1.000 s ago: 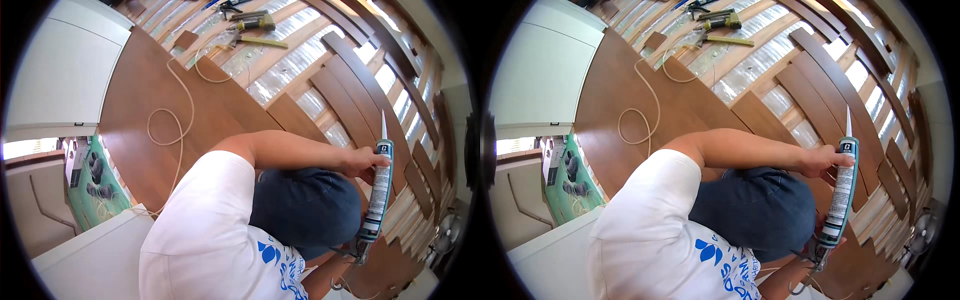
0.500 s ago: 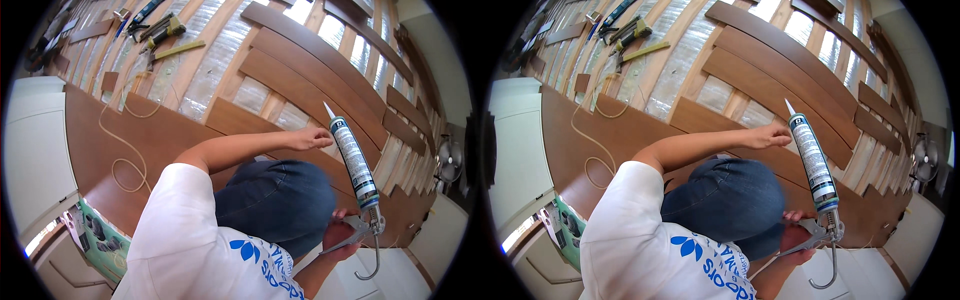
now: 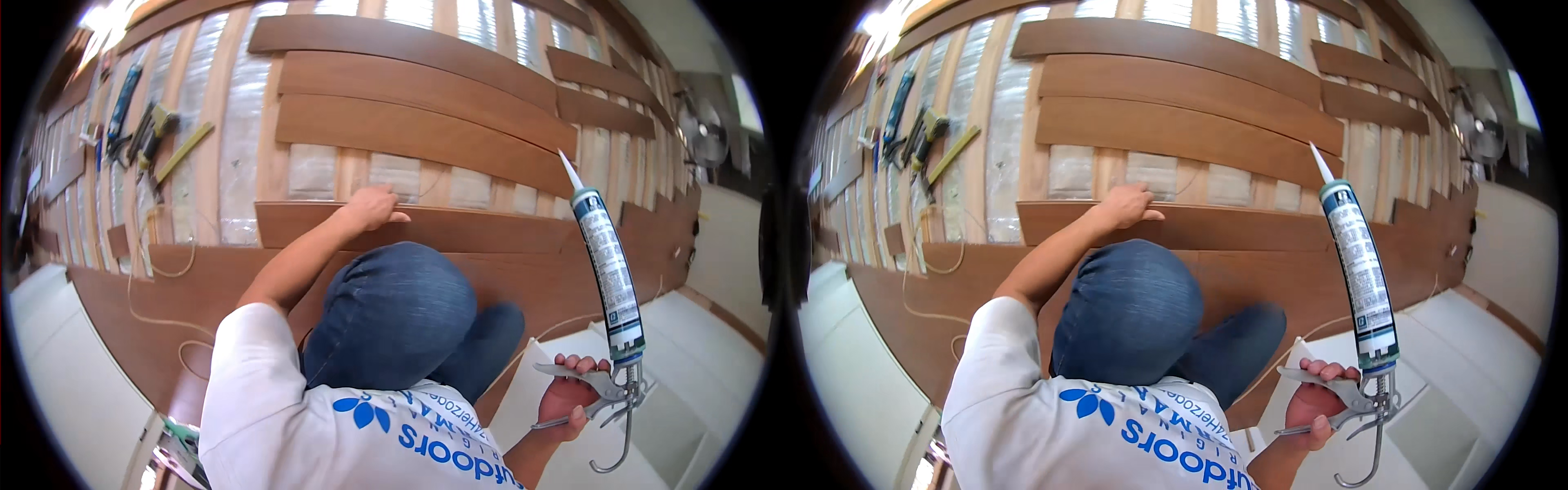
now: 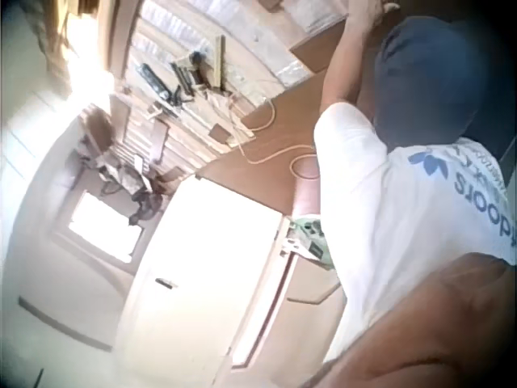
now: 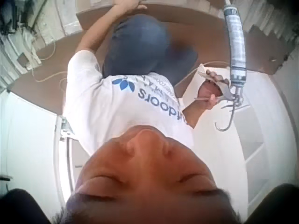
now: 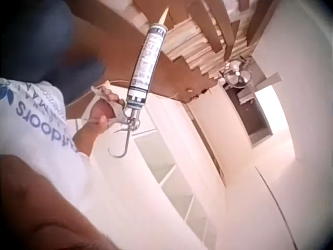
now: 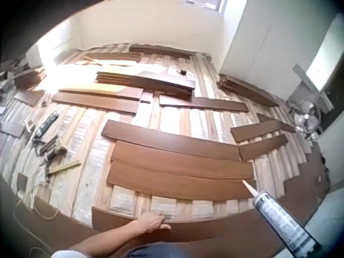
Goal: The person installs wood flooring by applying adhesive to floor planks with a caulking gun, positioning them on the subfloor, and securing them with a hammer and an air nailer.
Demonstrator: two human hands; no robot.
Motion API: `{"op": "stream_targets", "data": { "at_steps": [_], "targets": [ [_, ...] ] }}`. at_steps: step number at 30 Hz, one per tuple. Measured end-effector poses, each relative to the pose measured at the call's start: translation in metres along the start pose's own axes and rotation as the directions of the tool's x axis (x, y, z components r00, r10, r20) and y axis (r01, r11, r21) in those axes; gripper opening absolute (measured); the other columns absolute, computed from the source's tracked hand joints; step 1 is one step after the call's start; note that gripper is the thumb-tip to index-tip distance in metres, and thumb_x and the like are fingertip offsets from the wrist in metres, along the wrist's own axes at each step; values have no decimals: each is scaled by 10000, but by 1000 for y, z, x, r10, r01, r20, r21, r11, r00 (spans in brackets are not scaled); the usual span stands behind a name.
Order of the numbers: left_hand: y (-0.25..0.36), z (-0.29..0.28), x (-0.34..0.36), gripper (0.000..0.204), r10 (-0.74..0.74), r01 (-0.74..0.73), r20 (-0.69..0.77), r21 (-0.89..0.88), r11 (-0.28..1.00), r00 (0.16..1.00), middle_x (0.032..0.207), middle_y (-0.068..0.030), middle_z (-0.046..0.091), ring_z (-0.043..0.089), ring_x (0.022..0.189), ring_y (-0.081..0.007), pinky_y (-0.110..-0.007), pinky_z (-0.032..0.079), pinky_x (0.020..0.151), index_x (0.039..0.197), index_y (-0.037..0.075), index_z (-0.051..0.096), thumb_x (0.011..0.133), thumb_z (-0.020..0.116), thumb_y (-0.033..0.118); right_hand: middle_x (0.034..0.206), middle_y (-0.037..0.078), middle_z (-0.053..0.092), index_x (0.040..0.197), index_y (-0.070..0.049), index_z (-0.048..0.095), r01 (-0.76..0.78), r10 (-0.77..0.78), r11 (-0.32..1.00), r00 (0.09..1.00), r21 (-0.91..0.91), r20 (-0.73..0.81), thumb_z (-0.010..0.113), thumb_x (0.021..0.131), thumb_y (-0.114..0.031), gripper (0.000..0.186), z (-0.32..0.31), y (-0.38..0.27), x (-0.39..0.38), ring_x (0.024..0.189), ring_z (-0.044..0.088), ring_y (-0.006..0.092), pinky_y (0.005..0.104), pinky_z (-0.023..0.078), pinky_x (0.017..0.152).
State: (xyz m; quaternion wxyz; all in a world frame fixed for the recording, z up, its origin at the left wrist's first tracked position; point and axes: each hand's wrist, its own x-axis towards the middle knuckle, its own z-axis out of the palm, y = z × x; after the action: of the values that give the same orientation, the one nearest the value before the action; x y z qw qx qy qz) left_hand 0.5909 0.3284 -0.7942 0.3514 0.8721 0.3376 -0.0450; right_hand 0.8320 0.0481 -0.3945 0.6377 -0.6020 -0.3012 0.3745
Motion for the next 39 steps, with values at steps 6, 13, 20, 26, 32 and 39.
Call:
{"op": "stream_targets", "data": {
  "at_steps": [6, 13, 20, 26, 32, 39],
  "targets": [
    [-87, -67, -60, 698, -109, 91, 57, 255, 963, 992, 1014, -187, 675, 695, 961, -420, -509, 570, 825, 899, 16, 713, 898, 637, 710, 1374, 116, 502, 1568, -69, 383, 74, -73, 969, 997, 236, -15, 740, 862, -302, 825, -46, -19, -10, 1297, 497, 324, 521, 384, 1170],
    [-132, -106, -112, 419, -147, 118, 10, 547, 829, 989, 1066, -117, 633, 661, 1042, -327, -459, 536, 887, 1020, 88, 693, 816, 847, 420, 1366, 154, 549, 1553, -84, 406, 13, 72, 933, 973, 359, -221, 712, 798, -143, 817, -112, -23, -63, 1351, 522, 386, 582, 359, 1231],
    [31, -20, 14, 832, -12, 16, -18, 283, 959, 1000, 1323, -189, 626, 597, 1247, -384, -492, 479, 1081, 1465, 82, 518, 816, 837, 494, 1301, 151, 584, 1480, -92, 456, -11, 121, 873, 974, 488, -194, 706, 790, -146, 736, -119, 18, -110, 1247, 578, 346, 596, 406, 1188],
    [68, -23, 45, 830, -34, 13, 51, 360, 933, 998, 1196, -204, 675, 636, 1185, -394, -446, 525, 1001, 1277, 30, 628, 741, 870, 615, 1204, 164, 633, 1438, -81, 481, 31, 88, 852, 975, 522, -203, 708, 794, -142, 685, -144, 24, -146, 1172, 626, 344, 603, 445, 1147],
    [96, -56, -12, 649, 20, 32, -177, 284, 958, 984, 1080, -195, 688, 694, 1030, -370, -469, 562, 882, 912, -24, 752, 765, 861, 599, 1171, 139, 665, 1416, -108, 523, 48, 59, 846, 981, 531, -183, 727, 780, -146, 669, -169, 20, -152, 1132, 653, 324, 569, 474, 1099],
    [146, -210, -135, 376, -192, 159, -282, -137, 978, 940, 866, -165, 732, 709, 801, -257, -398, 553, 765, 1030, -6, 768, 804, 898, 264, 1179, 109, 642, 1433, -155, 512, 52, -90, 795, 995, 604, 33, 747, 848, -185, 632, -186, 14, -149, 1104, 662, 314, 596, 475, 1049]
  ]
}}
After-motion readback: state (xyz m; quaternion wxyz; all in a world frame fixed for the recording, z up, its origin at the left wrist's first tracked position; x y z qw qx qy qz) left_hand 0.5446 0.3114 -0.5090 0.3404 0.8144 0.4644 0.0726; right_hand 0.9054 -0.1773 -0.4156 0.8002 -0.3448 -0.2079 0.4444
